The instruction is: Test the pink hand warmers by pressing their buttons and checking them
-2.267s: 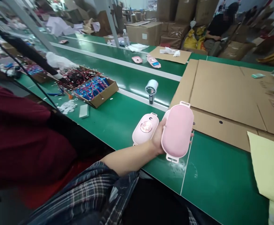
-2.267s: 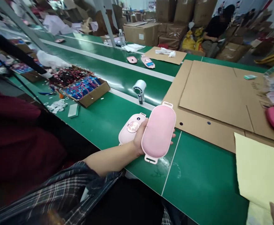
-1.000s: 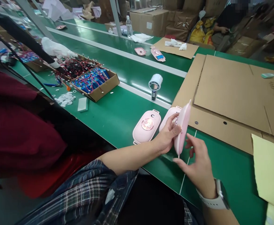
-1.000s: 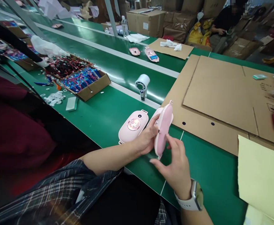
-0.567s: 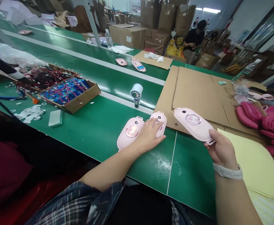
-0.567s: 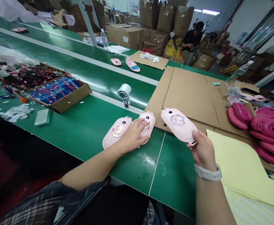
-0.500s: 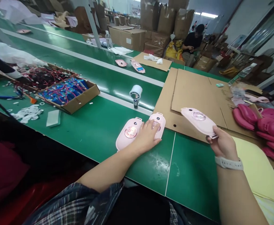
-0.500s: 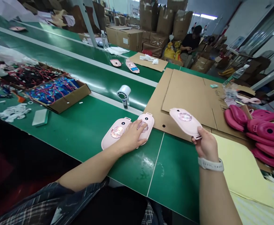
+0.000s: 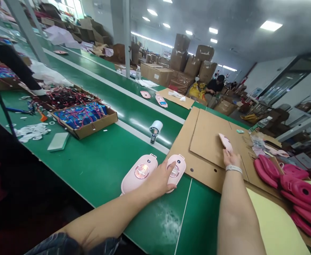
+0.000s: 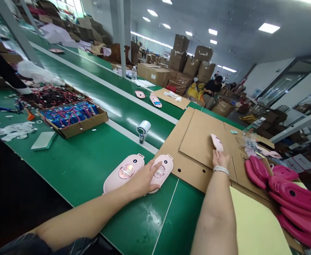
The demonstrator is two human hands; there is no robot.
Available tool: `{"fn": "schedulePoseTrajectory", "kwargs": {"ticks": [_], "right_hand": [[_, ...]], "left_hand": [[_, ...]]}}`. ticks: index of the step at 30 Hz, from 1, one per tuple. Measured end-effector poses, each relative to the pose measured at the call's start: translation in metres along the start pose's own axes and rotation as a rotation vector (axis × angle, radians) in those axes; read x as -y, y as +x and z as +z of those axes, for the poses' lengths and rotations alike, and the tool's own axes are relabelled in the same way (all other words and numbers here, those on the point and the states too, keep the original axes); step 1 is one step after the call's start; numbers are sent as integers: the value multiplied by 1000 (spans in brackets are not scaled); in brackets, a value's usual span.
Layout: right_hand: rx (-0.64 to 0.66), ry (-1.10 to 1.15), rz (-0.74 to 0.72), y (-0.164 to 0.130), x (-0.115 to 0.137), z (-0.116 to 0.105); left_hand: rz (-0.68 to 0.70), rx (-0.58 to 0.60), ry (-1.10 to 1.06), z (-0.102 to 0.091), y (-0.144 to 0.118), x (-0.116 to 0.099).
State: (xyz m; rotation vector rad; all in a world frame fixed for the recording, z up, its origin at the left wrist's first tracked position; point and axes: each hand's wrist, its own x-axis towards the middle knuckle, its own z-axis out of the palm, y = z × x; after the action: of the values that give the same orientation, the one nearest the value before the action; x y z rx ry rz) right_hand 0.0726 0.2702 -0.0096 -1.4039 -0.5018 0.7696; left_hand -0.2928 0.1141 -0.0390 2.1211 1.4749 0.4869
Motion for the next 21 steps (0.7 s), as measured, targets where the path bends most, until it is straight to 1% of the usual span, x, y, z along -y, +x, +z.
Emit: {"fn": "schedulePoseTrajectory", "kwargs": {"ticks": [3, 6, 8, 10, 12, 14, 16, 17, 18, 19, 21], "right_hand": [[83, -14, -96, -2, -9, 26], [246, -52, -127, -27, -27, 37], [356, -82, -120, -53, -37, 35], [461, -114, -102, -85, -42, 28], [568, -142, -70, -121, -41, 18], [696, -153, -27, -159, -37, 7], [841, -126, -7, -196, -30, -5], [886, -111, -10, -211, -26, -11], [904, -112, -29, -225, -22, -17], [895, -120, -56, -236, -18, -23], [832, -148, -116, -251, -11, -35]], "left_hand": [[-34, -15, -57, -2, 1, 1], [-9, -82, -219, -3, -1, 0], [17, -104, -331, -5, -2, -2], [38, -128, -427, -7, -5, -5], [45, -169, -538, -10, -8, -8], [60, -184, -735, -12, -12, -12], [110, -131, -1010, -14, -16, -16], [145, -84, -1152, -14, -18, -19], [176, -31, -1278, -13, -21, -22], [194, 25, -1374, -12, -22, -24], [190, 138, -1450, -9, -26, -27]]}}
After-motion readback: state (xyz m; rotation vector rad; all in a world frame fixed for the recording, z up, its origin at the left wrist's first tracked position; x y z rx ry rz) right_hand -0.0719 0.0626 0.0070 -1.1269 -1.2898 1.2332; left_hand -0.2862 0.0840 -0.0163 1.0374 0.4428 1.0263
